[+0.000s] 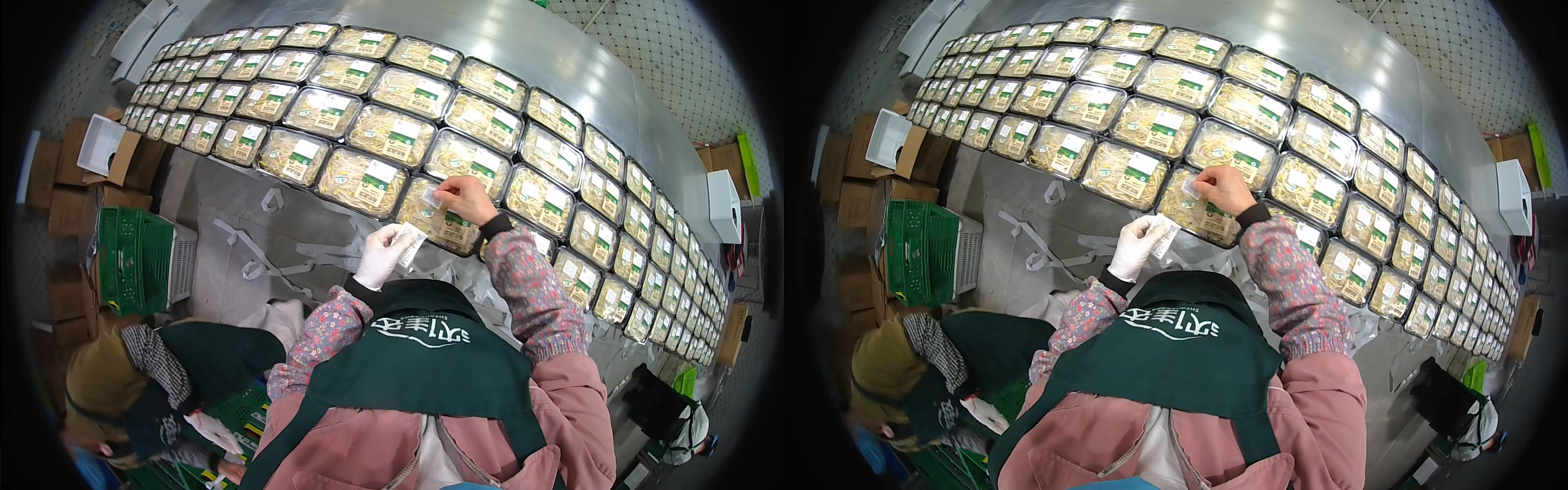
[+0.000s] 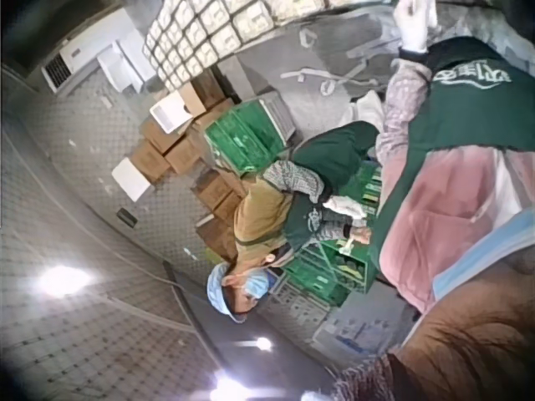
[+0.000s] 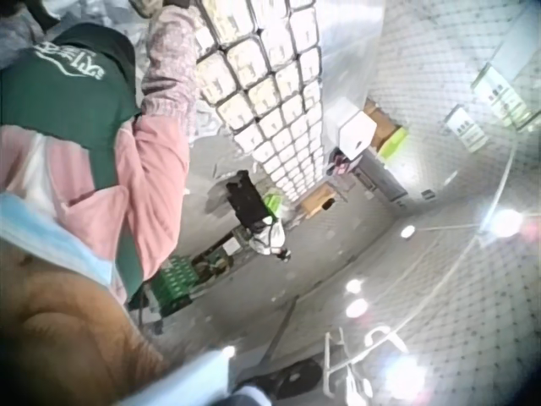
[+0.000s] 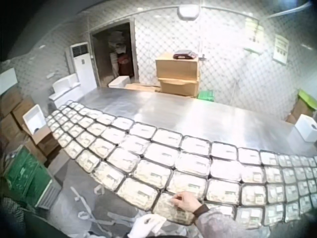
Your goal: The person applies labels to individual plastic food trays arranged in rows on a metal table, peeling labels from a long roll and sticking them onto the transparent lids.
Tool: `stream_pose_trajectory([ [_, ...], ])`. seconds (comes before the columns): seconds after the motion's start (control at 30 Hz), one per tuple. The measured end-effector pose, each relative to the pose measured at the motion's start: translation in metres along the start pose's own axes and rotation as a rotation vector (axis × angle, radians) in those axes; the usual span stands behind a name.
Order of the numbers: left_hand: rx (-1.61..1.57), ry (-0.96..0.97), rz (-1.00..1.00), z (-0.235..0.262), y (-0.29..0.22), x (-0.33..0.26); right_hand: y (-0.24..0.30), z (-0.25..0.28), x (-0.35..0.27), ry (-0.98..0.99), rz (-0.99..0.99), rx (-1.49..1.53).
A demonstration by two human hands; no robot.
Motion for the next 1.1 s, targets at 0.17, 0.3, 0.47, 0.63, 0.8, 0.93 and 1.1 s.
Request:
stream_pose_trajectory([
  [0.17, -0.139, -0.030, -0.124, 0.019, -0.019, 0.004, 0.019, -0.009, 0.013, -0.011, 0.013, -0.585],
  [0.3, -0.217, -0.136, -0.082, 0.038, -0.021, 0.011, 0.038, 0.003, 0.007, -0.068, -0.042, -0.521],
  [0.47, -0.161, -0.234, -0.109, 0.054, -0.016, 0.014, 0.079, -0.075, -0.031, 0.299, -0.209, 0.511],
  [0.63, -0.038, -0.162, -0.092, 0.084, -0.020, 0.010, 0.073, -0.083, 0.037, 0.094, -0.178, 0.479],
  [0.8, -0.012, -0.094, -0.172, 0.108, -0.025, -0.001, 0.061, -0.128, 0.113, -0.032, -0.097, -0.070],
  [0.93, -0.145, -0.145, -0.149, 0.112, -0.037, -0.005, 0.077, -0.128, 0.116, -0.100, 0.057, -0.565],
  [1.1, -0.244, -0.349, -0.232, 0.128, -0.039, 0.011, 0.096, -0.108, 0.084, 0.189, -0.095, -0.124],
])
Point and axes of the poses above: each hand's wrist, its own x-axis towards the middle knuckle, its own z-axis out of the back of the hand, y = z × x, the point moved 6 cm from there along x, towards the middle knuckle, and after that the axes turned 3 degrees about -z, right-handed, at the moved point
